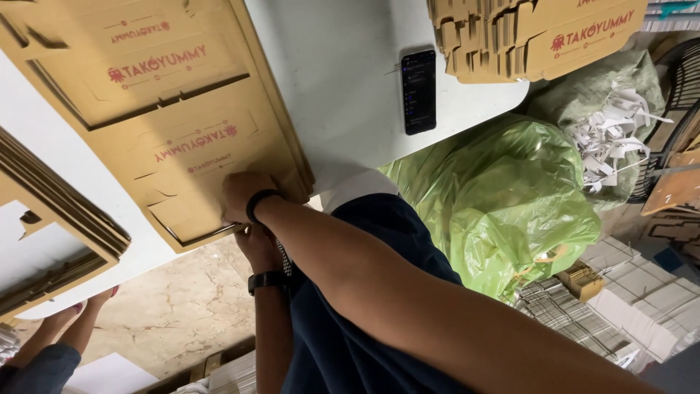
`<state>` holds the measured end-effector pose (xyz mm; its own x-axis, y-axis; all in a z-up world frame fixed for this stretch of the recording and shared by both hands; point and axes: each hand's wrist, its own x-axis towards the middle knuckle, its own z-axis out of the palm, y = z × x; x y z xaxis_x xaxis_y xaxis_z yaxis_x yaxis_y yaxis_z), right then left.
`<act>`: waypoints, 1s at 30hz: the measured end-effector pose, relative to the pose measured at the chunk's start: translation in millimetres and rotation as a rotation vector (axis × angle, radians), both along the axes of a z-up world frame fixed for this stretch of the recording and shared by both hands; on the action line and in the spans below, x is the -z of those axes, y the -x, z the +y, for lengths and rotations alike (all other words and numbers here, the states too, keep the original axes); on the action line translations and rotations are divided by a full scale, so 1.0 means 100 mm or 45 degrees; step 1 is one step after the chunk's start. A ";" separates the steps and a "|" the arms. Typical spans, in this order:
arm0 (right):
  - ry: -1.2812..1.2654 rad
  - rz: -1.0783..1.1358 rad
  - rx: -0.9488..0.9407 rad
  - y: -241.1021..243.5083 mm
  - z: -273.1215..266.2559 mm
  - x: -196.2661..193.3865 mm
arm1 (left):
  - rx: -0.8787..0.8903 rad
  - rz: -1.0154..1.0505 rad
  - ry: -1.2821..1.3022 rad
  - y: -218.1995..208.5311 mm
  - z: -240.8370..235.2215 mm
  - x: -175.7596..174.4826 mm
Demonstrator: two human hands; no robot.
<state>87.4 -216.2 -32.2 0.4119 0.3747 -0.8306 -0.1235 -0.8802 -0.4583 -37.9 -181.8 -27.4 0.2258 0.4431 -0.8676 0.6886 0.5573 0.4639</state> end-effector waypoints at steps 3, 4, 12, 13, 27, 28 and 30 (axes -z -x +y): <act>-0.028 0.022 0.040 -0.03 -0.01 -0.04 | 0.014 0.052 -0.039 0.07 -0.02 0.11; -0.025 0.049 0.032 -0.02 -0.01 -0.02 | 0.061 0.121 -0.069 0.09 -0.03 0.16; -0.031 0.112 0.004 -0.09 -0.07 -0.08 | 0.136 0.222 -0.212 0.04 -0.14 0.03; -0.038 0.114 0.004 -0.07 -0.06 -0.05 | 0.143 0.227 -0.241 0.01 -0.15 0.01; -0.010 0.125 0.060 -0.12 -0.08 -0.09 | 0.132 0.063 -0.281 0.26 0.00 0.15; -0.024 0.130 0.064 -0.12 -0.08 -0.09 | 0.160 0.056 -0.265 0.24 0.00 0.14; -0.039 0.134 0.069 -0.11 -0.07 -0.05 | 0.189 0.047 -0.250 0.27 0.02 0.19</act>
<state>98.4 -223.2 -27.5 0.3434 0.3800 -0.8589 -0.2196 -0.8567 -0.4668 -64.7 -179.8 -46.8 0.2706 0.5685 -0.7769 0.7748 0.3503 0.5262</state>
